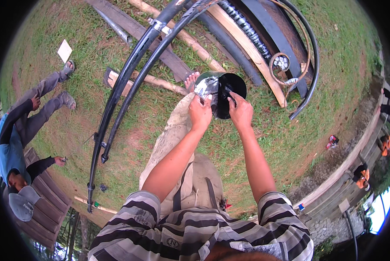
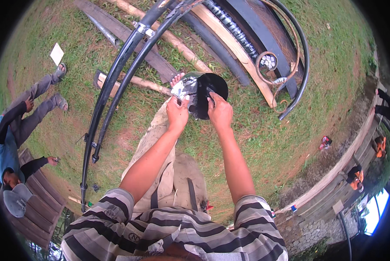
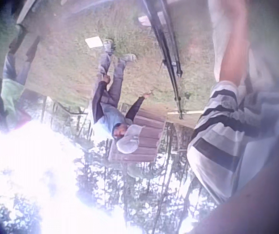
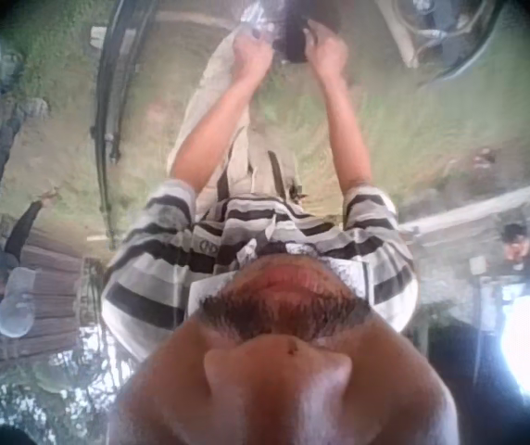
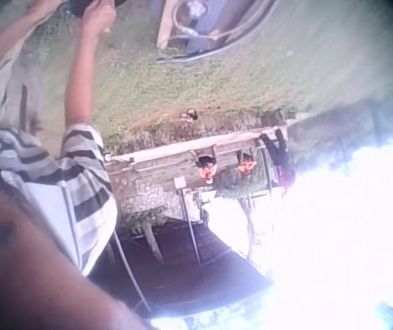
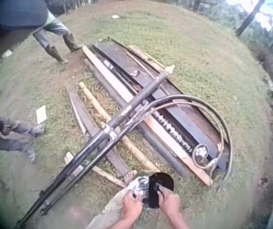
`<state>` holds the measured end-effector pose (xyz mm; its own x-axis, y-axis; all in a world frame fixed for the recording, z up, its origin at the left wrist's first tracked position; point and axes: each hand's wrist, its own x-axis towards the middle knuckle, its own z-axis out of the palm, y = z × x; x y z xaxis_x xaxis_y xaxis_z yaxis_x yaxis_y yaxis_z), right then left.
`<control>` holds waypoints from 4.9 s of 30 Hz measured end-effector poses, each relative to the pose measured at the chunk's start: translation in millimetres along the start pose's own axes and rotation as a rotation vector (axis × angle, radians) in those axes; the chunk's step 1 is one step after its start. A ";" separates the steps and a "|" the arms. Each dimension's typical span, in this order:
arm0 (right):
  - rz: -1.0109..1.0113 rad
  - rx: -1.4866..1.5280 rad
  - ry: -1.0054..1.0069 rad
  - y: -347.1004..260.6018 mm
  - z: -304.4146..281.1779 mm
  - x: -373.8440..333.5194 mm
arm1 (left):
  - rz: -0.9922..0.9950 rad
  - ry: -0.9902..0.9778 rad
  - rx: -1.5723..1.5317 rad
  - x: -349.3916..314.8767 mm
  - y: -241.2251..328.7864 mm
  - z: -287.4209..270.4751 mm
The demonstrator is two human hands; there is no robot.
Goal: The person sits on the grass and paints a black metal railing with black paint using a brush. They repeatedly dip the brush into a paint can and apply the paint to the railing's surface and joints.
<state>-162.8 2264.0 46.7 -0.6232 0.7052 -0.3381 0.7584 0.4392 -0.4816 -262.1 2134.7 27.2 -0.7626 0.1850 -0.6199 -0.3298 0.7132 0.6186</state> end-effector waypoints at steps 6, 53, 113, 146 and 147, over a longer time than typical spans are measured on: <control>-0.115 -0.145 -0.218 -14.2 35.3 91.6 | -0.069 0.057 -0.109 50.9 32.2 -13.3; -0.390 0.050 -0.587 -49.2 59.4 164.7 | -0.423 0.837 -1.256 56.3 -19.5 75.1; 0.460 1.393 -0.698 -29.0 88.5 241.7 | -0.782 1.292 -1.931 63.2 -351.0 40.8; 0.427 1.723 -0.499 45.4 -94.2 248.3 | -1.112 1.014 -1.705 -47.9 -319.3 30.5; 0.437 1.716 -0.435 30.1 -102.7 245.4 | -1.084 0.980 -1.633 -51.7 -302.9 32.2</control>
<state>-273.2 2507.3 32.3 -0.6689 0.2976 -0.6812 0.0231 -0.9076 -0.4192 -104.9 1930.9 -143.6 0.2020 -0.4603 -0.8645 -0.3498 -0.8584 0.3753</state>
